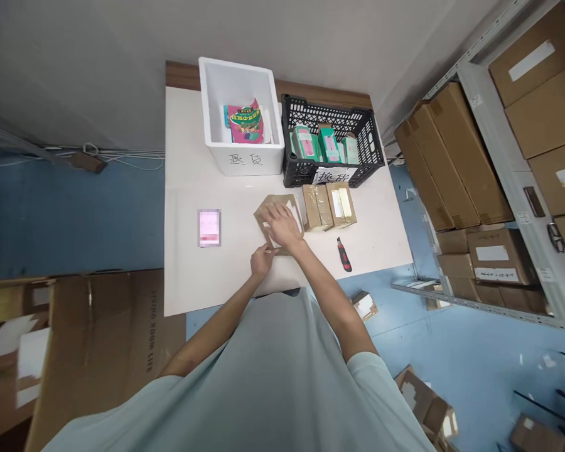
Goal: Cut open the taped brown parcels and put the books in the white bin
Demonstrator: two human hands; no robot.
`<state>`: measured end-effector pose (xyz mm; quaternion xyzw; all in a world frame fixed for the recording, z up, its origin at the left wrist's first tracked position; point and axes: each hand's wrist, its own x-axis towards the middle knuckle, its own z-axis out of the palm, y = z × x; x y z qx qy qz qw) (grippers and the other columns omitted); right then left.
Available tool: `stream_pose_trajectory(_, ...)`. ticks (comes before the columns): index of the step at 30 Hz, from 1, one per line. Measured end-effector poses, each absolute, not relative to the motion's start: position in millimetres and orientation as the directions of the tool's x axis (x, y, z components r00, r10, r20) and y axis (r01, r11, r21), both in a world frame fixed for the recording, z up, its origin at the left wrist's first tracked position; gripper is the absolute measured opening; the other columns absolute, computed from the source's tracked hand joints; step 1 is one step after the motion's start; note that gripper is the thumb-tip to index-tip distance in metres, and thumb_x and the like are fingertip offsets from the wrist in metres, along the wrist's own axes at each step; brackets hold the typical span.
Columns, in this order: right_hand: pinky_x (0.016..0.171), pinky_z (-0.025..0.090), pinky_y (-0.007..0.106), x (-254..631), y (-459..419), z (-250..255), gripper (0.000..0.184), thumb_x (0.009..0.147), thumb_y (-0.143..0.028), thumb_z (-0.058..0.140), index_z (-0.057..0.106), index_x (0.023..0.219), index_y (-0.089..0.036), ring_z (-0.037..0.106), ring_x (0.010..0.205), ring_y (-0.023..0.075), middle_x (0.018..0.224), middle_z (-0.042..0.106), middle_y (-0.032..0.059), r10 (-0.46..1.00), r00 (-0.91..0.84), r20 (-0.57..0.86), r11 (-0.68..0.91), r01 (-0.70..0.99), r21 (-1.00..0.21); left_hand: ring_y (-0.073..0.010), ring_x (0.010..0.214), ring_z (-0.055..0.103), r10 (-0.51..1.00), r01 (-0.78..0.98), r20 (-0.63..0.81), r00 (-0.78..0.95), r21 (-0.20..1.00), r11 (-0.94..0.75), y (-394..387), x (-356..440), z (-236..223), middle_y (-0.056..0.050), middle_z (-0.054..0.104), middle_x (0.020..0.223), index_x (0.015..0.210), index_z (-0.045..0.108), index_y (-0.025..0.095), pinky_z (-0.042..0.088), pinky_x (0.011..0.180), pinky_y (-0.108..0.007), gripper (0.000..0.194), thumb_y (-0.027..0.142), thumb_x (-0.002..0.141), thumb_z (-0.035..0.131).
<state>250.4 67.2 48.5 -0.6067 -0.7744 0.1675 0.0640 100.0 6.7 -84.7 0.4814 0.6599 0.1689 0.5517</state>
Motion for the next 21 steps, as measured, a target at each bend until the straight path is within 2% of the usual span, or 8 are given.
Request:
stream_pose_trajectory(2,0.138,0.036,0.057,244.5,77.4,44.7,0.052,0.113,-0.015,0.054,0.06,0.165,-0.016,0.049,0.162,0.0367,0.166,0.064,0.0207,0.974,-0.177,-0.14,0.132,0.95,-0.284,-0.034,0.126,0.078,0.799,0.363,-0.597,0.071,0.762,0.536,4.8,105.6,-89.9,-0.011,0.082,0.135,0.119,0.081,0.025,0.055,0.115,-0.042,0.025,0.036,0.096,0.084)
stream_pose_trajectory(4,0.133,0.042,0.059,250.6,79.2,40.0,0.05,0.113,-0.015,0.052,0.062,0.162,-0.013,0.056,0.154,0.0391,0.161,0.065,0.0241,0.988,-0.076,-0.137,0.034,0.957,-0.287,-0.0333,0.116,0.082,0.759,0.259,-0.645,0.086,0.75,0.608,1.3,107.9,-94.5,-0.014,0.084,0.126,0.121,0.08,0.021,0.061,0.108,-0.044,0.033,0.044,0.097,0.086)
stream_pose_trajectory(7,0.13,0.048,0.059,274.2,66.6,33.5,0.045,0.111,-0.016,0.056,0.068,0.155,-0.013,0.061,0.148,0.0391,0.158,0.067,0.0231,0.995,-0.024,-0.101,-0.018,0.916,-0.401,-0.0308,0.102,0.085,0.698,0.1,-0.702,0.14,0.711,0.696,-6.8,108.3,-98.8,-0.019,0.085,0.108,0.107,0.078,0.014,0.068,0.1,-0.045,0.043,0.054,0.097,0.087)
stream_pose_trajectory(11,0.132,0.05,0.055,306.5,27.5,27.5,0.047,0.111,-0.018,0.056,0.069,0.155,-0.017,0.064,0.151,0.0348,0.161,0.067,0.0186,0.996,-0.065,-0.067,0.014,0.812,-0.584,-0.0293,0.107,0.085,0.7,-0.055,-0.706,0.106,0.699,0.713,-20.6,99.5,-97.2,-0.02,0.085,0.106,0.091,0.075,0.014,0.068,0.109,-0.045,0.048,0.058,0.089,0.095)
stream_pose_trajectory(13,0.136,0.048,0.054,318.1,1.2,22.4,0.049,0.113,-0.025,0.056,0.066,0.16,-0.018,0.061,0.156,0.0345,0.168,0.063,0.0178,0.996,-0.065,-0.065,0.006,0.748,-0.664,-0.0312,0.114,0.084,0.712,-0.094,-0.702,0.016,0.708,0.7,-28.8,86.4,-93.1,-0.019,0.086,0.11,0.094,0.077,0.014,0.066,0.113,-0.048,0.049,0.057,0.084,0.099)
stream_pose_trajectory(16,0.138,0.047,0.054,331.6,-41.2,5.7,0.055,0.114,-0.043,0.06,0.064,0.165,-0.024,0.057,0.161,0.0343,0.173,0.06,0.0138,0.995,-0.031,-0.097,-0.058,0.611,-0.79,-0.0334,0.126,0.08,0.716,-0.124,-0.682,-0.146,0.731,0.671,-43.2,59.0,-83.2,-0.018,0.085,0.122,0.11,0.08,0.014,0.063,0.118,-0.05,0.054,0.053,0.08,0.1)
stream_pose_trajectory(18,0.134,0.052,0.052,339.0,-67.4,-11.8,0.062,0.112,-0.056,0.062,0.063,0.167,-0.026,0.058,0.16,0.034,0.173,0.06,0.0127,0.987,-0.009,-0.158,-0.134,0.478,-0.868,-0.0326,0.133,0.077,0.721,-0.127,-0.651,-0.239,0.757,0.641,-53.1,42.9,-75.2,-0.017,0.085,0.13,0.121,0.08,0.014,0.061,0.122,-0.048,0.059,0.051,0.079,0.1)
stream_pose_trajectory(21,0.129,0.059,0.052,348.8,-98.9,-41.1,0.078,0.105,-0.072,0.066,0.062,0.168,-0.025,0.061,0.157,0.035,0.173,0.06,0.0129,0.958,-0.014,-0.287,-0.27,0.297,-0.916,-0.035,0.134,0.077,0.765,-0.043,-0.58,-0.281,0.804,0.594,-65.5,32.5,-64.9,-0.017,0.084,0.132,0.125,0.082,0.014,0.059,0.123,-0.05,0.063,0.05,0.076,0.098)
